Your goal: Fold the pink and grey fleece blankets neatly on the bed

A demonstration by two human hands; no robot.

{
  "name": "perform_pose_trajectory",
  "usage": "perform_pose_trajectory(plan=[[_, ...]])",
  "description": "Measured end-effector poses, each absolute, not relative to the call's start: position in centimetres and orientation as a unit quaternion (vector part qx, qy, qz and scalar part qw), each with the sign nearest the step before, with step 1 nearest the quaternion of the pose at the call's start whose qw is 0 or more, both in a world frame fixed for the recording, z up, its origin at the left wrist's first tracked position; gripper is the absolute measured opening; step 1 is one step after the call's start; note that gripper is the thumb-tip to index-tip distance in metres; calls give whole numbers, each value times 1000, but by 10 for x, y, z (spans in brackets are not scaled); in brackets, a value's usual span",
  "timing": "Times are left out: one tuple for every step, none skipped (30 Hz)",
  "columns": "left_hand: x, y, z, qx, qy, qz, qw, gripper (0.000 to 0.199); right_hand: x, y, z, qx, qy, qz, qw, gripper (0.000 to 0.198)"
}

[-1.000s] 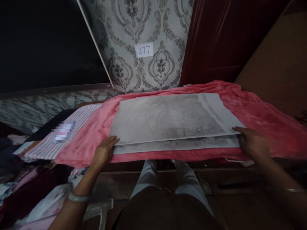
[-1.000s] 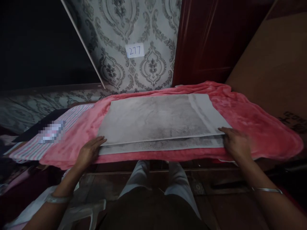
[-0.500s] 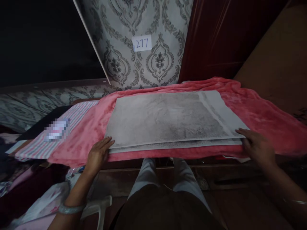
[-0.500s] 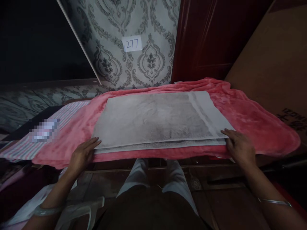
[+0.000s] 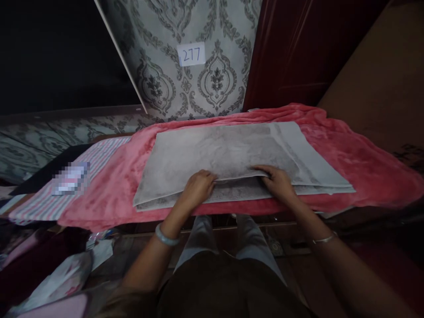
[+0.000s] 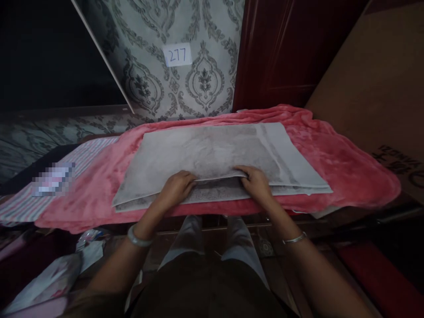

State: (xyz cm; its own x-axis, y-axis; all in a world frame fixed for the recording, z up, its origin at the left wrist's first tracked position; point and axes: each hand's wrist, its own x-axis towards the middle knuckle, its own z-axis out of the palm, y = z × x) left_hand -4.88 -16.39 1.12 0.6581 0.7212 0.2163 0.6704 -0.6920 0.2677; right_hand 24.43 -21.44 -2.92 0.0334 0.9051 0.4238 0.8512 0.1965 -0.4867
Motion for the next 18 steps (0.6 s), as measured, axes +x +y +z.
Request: perform_pose_trajectory(plan=[[-42,-157,11,896,400,160,108,22,238,-214,-30,-615,-698,45,364,50],[-37,-150,9,881,421,165,137,21,231,-215,-31,-589,-708,42,387,47],[-34,-144,7,866,440,168,169,21,225,-218,-34,-556,-724,36,407,43],[-34,-138,5,853,453,169,198,21,218,-221,-36,-524,-741,29,420,38],[-34,-134,2,843,459,172,222,23,212,-225,-39,-498,-755,23,426,32],[-35,-131,0,838,459,177,236,23,207,-229,-41,-483,-764,19,427,28],[-36,-129,-3,836,457,185,241,23,202,-232,-43,-475,-772,16,422,25],[-36,-129,-4,836,455,192,239,23,198,-234,-45,-472,-779,13,412,24],[-37,-129,-6,836,456,197,234,22,195,-235,-46,-472,-786,10,398,25],[-37,-130,-7,836,456,200,229,22,193,-235,-46,-472,-793,6,384,26],[-37,-132,-7,836,457,202,227,22,191,-235,-47,-472,-799,0,373,26],[-37,-133,-8,836,458,203,225,22,189,-235,-47,-472,-802,-6,366,25],[-37,-134,-9,836,458,204,223,22,186,-234,-47,-473,-801,-15,366,23],[-36,-135,-9,836,459,205,220,22,183,-233,-48,-477,-796,-25,372,20],[-36,-135,-10,836,459,207,217,23,180,-233,-49,-480,-789,-34,382,17],[-36,-136,-10,837,460,208,212,23,177,-233,-49,-482,-781,-41,395,15],[-36,-136,-11,837,460,209,208,23,173,-233,-50,-485,-770,-42,411,15],[-36,-137,-12,838,461,209,204,23,171,-232,-51,-488,-758,-37,431,16]])
